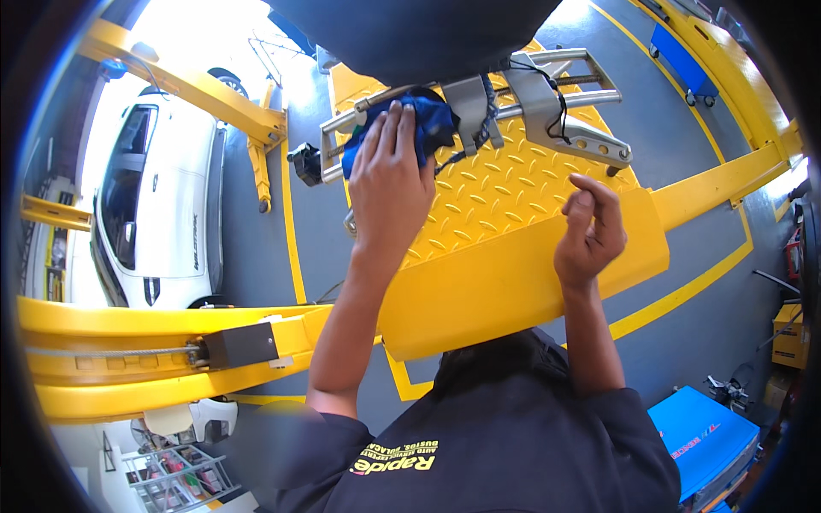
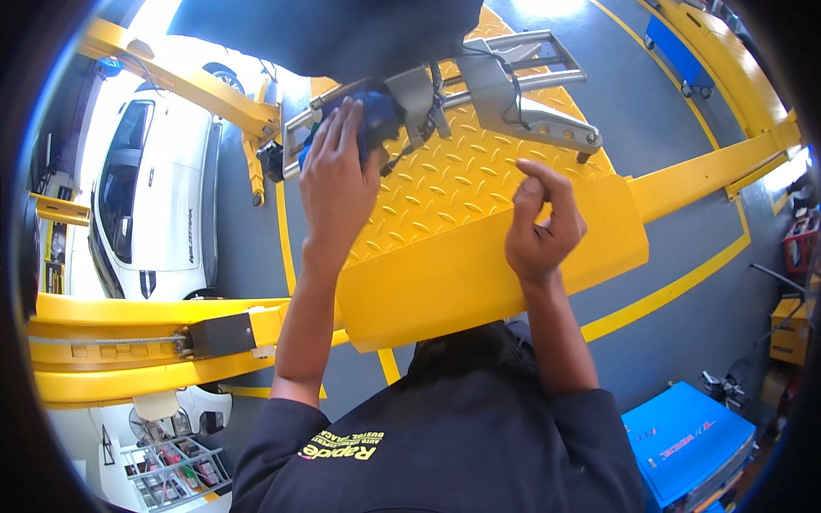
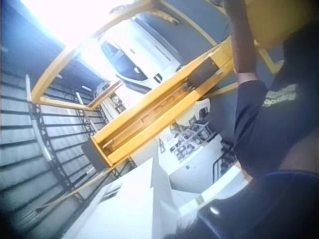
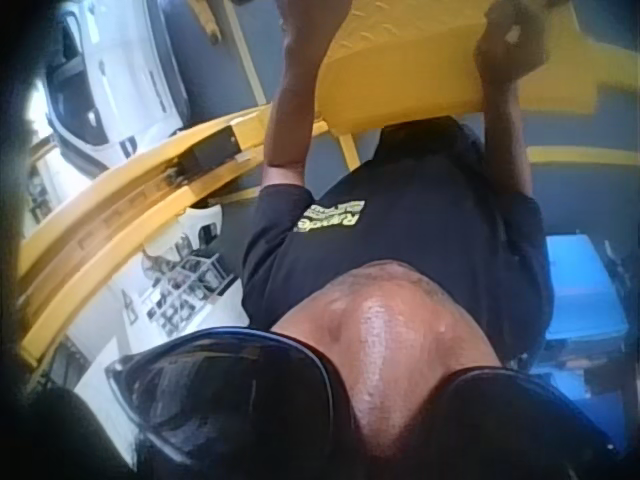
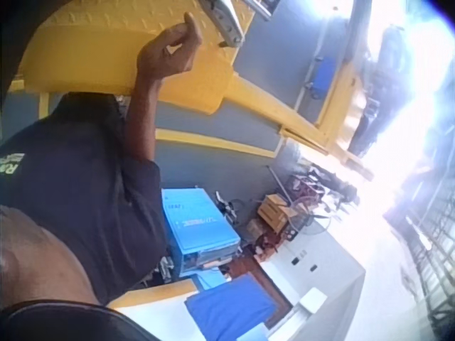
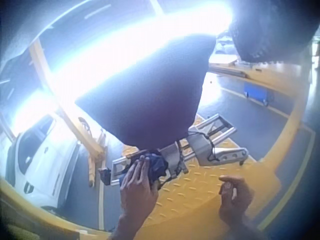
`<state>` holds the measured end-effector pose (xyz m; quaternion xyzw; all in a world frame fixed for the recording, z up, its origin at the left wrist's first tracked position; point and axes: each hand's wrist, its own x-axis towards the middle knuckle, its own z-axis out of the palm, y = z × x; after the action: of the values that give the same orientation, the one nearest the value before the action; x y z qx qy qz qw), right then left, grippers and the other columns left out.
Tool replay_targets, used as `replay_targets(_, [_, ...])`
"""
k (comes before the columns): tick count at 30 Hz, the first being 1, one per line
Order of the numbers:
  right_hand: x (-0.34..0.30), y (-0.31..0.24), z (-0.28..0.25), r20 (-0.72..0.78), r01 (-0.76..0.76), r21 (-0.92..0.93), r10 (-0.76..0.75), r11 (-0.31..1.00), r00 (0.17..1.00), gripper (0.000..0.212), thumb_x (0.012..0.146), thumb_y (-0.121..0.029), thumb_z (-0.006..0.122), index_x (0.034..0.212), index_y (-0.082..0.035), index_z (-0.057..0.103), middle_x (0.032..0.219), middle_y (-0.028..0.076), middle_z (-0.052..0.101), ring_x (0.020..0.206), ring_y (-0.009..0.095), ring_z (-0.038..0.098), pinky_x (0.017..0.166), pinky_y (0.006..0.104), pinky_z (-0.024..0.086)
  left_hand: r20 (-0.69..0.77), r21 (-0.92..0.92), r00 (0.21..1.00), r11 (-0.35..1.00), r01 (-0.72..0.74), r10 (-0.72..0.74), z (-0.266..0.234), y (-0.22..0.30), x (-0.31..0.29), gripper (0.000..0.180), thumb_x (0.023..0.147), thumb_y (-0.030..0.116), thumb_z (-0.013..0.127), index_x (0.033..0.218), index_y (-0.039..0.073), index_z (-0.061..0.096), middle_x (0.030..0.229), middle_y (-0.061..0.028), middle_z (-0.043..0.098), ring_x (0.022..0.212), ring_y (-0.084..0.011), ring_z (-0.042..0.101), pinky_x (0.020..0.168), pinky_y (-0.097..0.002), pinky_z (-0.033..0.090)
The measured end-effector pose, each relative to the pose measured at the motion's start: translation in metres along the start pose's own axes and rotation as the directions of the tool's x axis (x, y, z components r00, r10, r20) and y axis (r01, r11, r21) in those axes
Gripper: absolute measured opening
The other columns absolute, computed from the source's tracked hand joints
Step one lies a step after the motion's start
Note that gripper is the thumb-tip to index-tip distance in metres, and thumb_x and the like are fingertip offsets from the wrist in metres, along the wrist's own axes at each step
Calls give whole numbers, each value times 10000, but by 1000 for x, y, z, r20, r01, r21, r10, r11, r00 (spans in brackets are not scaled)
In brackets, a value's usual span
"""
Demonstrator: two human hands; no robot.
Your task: The person walks through a garage, retrieves a green cloth, and wipes a metal alignment fixture mounted on a yellow car lift. The person repeatedly wipes different parts of the fixture with the cloth.
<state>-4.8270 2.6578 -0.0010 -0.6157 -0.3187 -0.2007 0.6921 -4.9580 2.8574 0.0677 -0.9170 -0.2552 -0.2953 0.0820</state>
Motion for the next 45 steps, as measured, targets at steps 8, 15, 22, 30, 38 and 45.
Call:
replay_targets(8, [-4,-5,4,170,68,7,-68,998,983,127,960,22,669,1053,9,755,773,64,702,581,81,556,540,229,420,-338,-527,893,845,84,-299,11,34,3,509,854,-15,672,1361,-3,642,1355,-188,693,1169,-378,693,1029,-453,538])
replay_targets(15, [-4,-5,2,177,85,26,-89,996,980,132,954,17,678,1057,2,760,815,76,732,580,89,572,540,228,436,-150,-243,985,963,-119,84,14,62,-7,602,785,6,717,1379,42,627,1407,-111,678,1300,-339,615,1082,-436,487])
replay_targets(22, [3,-6,3,206,8,116,-32,993,978,273,961,-7,684,1234,-5,692,963,88,691,819,136,645,697,233,489,-135,-773,937,626,104,-321,-7,67,-24,259,898,77,704,1141,-12,683,968,-184,746,845,-374,728,760,-425,550])
replay_targets(30, [25,-7,-17,207,-510,374,466,775,860,223,1010,-88,723,1201,-8,641,1035,16,670,945,85,621,837,243,524,167,-918,969,329,221,-184,16,114,-16,292,1053,250,613,1196,0,664,992,-135,699,916,-254,682,876,-364,527])
replay_targets(38, [128,-3,-2,124,307,-232,-285,923,950,272,967,-99,747,1213,11,714,1042,99,709,927,245,688,827,345,547,437,-892,830,-50,449,-346,34,169,-10,447,1128,391,459,1372,21,519,1346,-133,552,1226,-207,534,1064,-369,437])
replay_targets(45, [104,18,42,501,460,-429,-219,778,837,282,971,-177,703,1204,-20,724,1005,119,628,902,306,643,808,435,569,603,-669,738,-696,261,-303,109,152,15,332,1140,366,439,1365,146,545,1292,-19,622,1263,-157,586,1095,-363,467])
